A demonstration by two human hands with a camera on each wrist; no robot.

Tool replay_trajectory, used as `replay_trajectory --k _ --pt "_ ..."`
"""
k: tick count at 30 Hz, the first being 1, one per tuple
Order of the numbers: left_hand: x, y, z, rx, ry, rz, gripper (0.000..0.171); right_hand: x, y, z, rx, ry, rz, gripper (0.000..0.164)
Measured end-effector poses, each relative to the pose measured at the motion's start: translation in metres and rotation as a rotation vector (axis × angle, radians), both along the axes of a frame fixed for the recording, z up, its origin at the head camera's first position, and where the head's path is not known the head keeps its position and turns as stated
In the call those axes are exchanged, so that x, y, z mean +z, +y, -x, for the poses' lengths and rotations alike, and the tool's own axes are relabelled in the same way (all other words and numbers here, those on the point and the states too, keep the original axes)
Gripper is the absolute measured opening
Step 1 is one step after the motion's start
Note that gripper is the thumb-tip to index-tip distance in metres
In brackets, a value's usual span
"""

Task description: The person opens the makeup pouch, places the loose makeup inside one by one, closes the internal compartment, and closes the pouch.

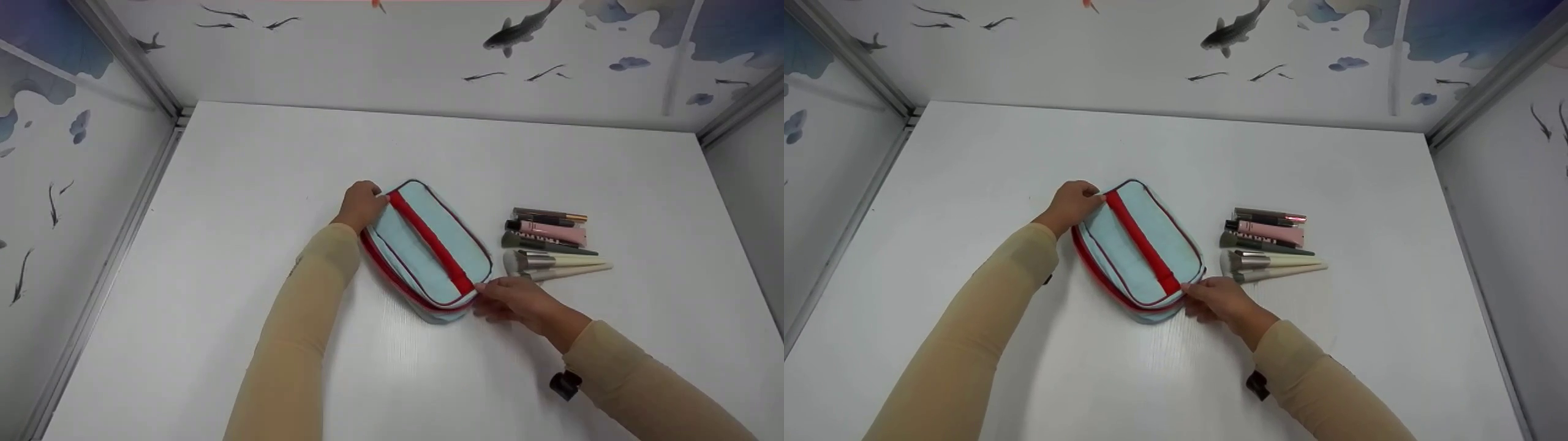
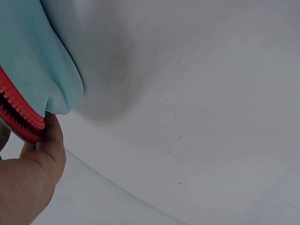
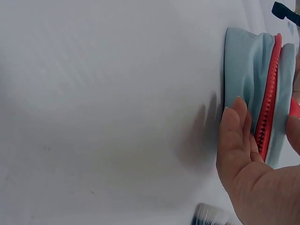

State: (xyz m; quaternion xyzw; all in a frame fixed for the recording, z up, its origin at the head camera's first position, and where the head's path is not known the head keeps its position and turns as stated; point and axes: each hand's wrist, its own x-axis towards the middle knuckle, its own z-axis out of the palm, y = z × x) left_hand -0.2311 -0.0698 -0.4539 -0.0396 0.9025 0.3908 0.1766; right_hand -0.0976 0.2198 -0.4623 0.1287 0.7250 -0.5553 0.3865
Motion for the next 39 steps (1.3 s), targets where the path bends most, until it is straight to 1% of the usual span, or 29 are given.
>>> replay_trajectory --k 5,9,15,18,23,26,28,31,35,39 --pt "-0.001 -0.002 -0.001 0.000 0.002 0.024 0.035 0.000 0.001 0.000 0.002 0.008 0.024 0.045" --pt "0.000 -0.004 -0.002 0.017 -0.021 0.030 0.035 0.000 0.001 0.002 -0.004 0.009 0.030 0.044" --pt "0.004 -0.012 -0.008 0.030 -0.044 0.046 0.035 0.002 -0.001 0.006 -0.021 0.010 0.029 0.043" --pt "0.003 -0.016 -0.011 0.053 -0.059 0.025 0.035 0.002 -0.001 0.009 -0.030 0.013 0.031 0.043" --pt "-0.001 -0.022 -0.015 0.116 -0.107 -0.012 0.036 0.003 0.000 0.014 -0.056 0.016 0.032 0.044" --pt "-0.002 -0.025 -0.018 0.136 -0.117 -0.011 0.035 0.003 -0.001 0.017 -0.075 0.022 0.031 0.044" --pt "-0.002 -0.027 -0.020 0.151 -0.117 -0.021 0.035 0.003 -0.001 0.018 -0.075 0.035 0.037 0.042" --pt "-0.002 -0.029 -0.024 0.182 -0.136 -0.039 0.033 0.005 -0.001 0.019 -0.089 0.052 0.042 0.039" --pt "-0.002 -0.030 -0.030 0.220 -0.179 -0.046 0.032 0.007 0.001 0.023 -0.092 0.067 0.024 0.041" --pt "-0.001 -0.030 -0.037 0.231 -0.207 -0.032 0.035 0.009 0.003 0.028 -0.060 0.082 -0.030 0.047"
